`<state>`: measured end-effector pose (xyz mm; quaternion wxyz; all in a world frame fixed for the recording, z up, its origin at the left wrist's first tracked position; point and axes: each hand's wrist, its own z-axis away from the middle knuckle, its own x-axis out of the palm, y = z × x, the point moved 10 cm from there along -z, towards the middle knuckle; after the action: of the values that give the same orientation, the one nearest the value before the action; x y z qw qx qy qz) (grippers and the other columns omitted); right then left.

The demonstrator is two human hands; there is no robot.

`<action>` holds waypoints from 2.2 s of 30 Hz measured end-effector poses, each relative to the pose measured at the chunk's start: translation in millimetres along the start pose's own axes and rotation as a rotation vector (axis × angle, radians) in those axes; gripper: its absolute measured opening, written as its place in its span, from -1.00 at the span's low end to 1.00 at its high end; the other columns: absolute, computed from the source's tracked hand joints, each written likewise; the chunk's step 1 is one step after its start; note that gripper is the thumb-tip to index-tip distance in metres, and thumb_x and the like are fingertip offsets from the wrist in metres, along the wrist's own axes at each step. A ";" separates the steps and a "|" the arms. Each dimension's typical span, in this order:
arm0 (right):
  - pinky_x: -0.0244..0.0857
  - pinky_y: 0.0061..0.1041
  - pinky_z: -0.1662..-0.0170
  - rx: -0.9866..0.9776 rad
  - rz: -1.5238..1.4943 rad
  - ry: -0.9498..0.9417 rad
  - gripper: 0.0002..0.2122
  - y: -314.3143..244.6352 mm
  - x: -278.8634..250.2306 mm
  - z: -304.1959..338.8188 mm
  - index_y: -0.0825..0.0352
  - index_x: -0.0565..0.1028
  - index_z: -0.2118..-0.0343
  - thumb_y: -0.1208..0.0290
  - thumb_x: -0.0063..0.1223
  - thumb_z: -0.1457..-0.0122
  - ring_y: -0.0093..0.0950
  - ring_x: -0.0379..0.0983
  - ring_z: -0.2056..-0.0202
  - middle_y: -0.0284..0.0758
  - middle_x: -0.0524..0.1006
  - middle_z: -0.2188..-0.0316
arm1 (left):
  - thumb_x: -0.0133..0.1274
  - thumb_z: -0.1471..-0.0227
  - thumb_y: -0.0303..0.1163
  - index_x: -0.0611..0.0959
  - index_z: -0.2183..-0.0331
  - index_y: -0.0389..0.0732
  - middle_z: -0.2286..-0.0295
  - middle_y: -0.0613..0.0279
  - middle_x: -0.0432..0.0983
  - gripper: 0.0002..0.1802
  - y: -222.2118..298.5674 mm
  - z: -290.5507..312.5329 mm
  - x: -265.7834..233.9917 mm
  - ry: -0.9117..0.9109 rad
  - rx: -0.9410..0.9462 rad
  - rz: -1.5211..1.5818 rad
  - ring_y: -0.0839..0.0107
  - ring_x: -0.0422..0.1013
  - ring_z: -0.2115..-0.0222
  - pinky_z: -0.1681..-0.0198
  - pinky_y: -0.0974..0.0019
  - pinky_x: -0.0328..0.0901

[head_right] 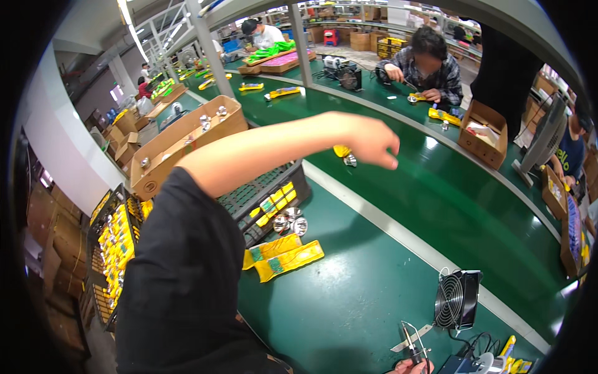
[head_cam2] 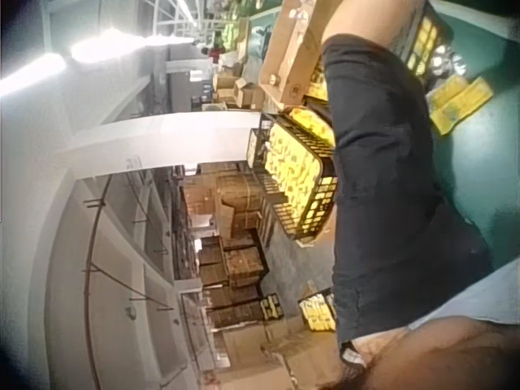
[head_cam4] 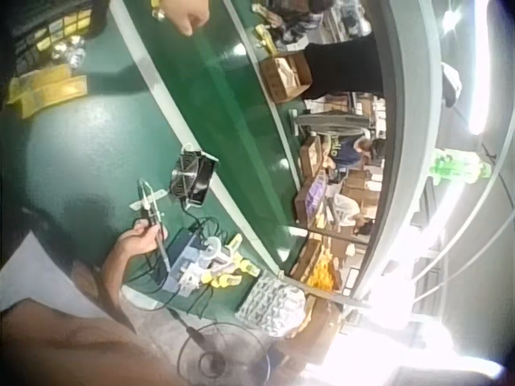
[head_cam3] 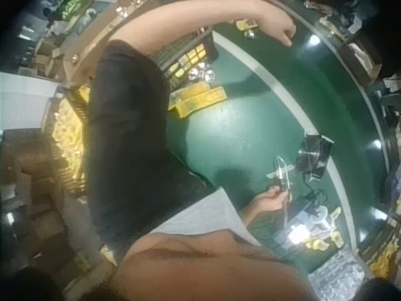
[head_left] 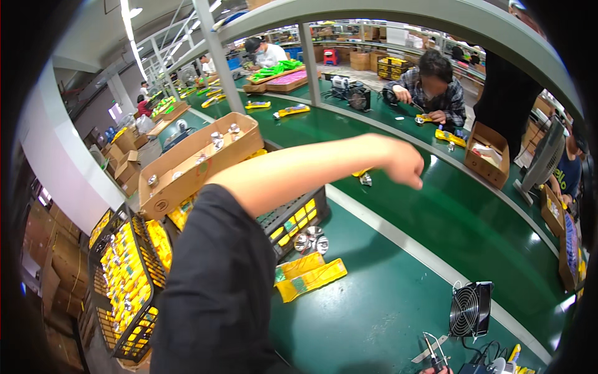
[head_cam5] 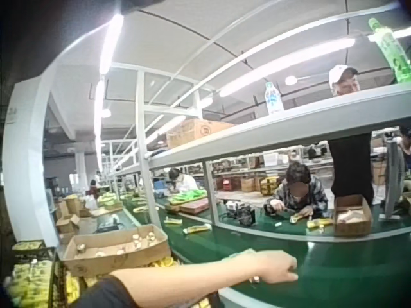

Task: The person takes flashlight components from a crate, solders wires to circuit boards inside the flashlight casings using a soldering iron, and places assembled flashlights onto a conveyor belt.

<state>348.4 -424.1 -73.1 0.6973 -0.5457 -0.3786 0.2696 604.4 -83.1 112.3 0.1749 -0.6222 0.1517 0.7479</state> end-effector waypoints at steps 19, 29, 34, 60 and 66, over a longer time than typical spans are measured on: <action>0.03 -0.69 0.66 -0.153 -0.027 -0.025 -0.85 -15.1 1.1 4.9 0.43 0.29 0.45 0.42 -0.22 -0.08 -0.58 0.16 0.66 -0.34 0.27 0.65 | 0.07 0.21 -0.10 0.40 0.19 -0.22 0.39 0.13 0.33 -0.45 112.5 242.0 185.2 0.355 -0.444 0.163 0.24 0.29 0.37 0.38 0.25 0.21; 0.03 -0.71 0.64 -0.124 -0.090 0.015 -0.86 -16.0 -4.9 4.9 0.39 0.30 0.45 0.40 -0.18 -0.06 -0.58 0.17 0.66 -0.35 0.27 0.66 | -0.03 0.07 -0.31 0.51 0.33 -0.34 0.61 0.08 0.44 -0.71 -3.2 257.2 176.5 0.810 -0.879 0.535 0.24 0.37 0.62 0.52 0.28 0.26; 0.05 -0.69 0.63 -0.097 -0.114 0.001 -0.87 -14.6 -0.1 7.7 0.39 0.30 0.43 0.42 -0.16 -0.04 -0.56 0.19 0.64 -0.33 0.28 0.64 | -0.04 0.06 -0.33 0.54 0.34 -0.34 0.74 0.19 0.40 -0.73 -41.8 254.2 206.4 0.883 -1.047 0.723 0.39 0.35 0.72 0.60 0.34 0.22; 0.06 -0.75 0.68 -0.085 -0.117 0.005 -0.90 -13.1 3.1 9.2 0.40 0.30 0.44 0.47 -0.19 -0.06 -0.61 0.23 0.66 -0.31 0.34 0.61 | -0.39 -0.16 -0.30 0.23 0.40 -0.21 0.64 0.27 0.28 -0.80 37.2 270.4 187.9 1.233 -0.517 1.659 0.54 0.32 0.61 0.47 0.48 0.27; -0.09 -0.76 0.65 -0.130 -0.121 -0.072 -0.82 -5.7 2.6 6.8 0.36 0.27 0.31 0.35 -0.24 -0.14 -0.73 0.07 0.71 -0.44 0.25 0.73 | -0.22 -0.10 -0.35 0.33 0.48 -0.24 0.66 0.34 0.25 -0.81 62.4 272.7 245.9 0.910 -0.759 1.456 0.66 0.20 0.69 0.65 0.59 0.15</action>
<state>344.0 -419.7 -66.2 0.6615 -0.5557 -0.4525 0.2212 296.5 0.3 -80.0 -0.6269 -0.6221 0.3033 0.3577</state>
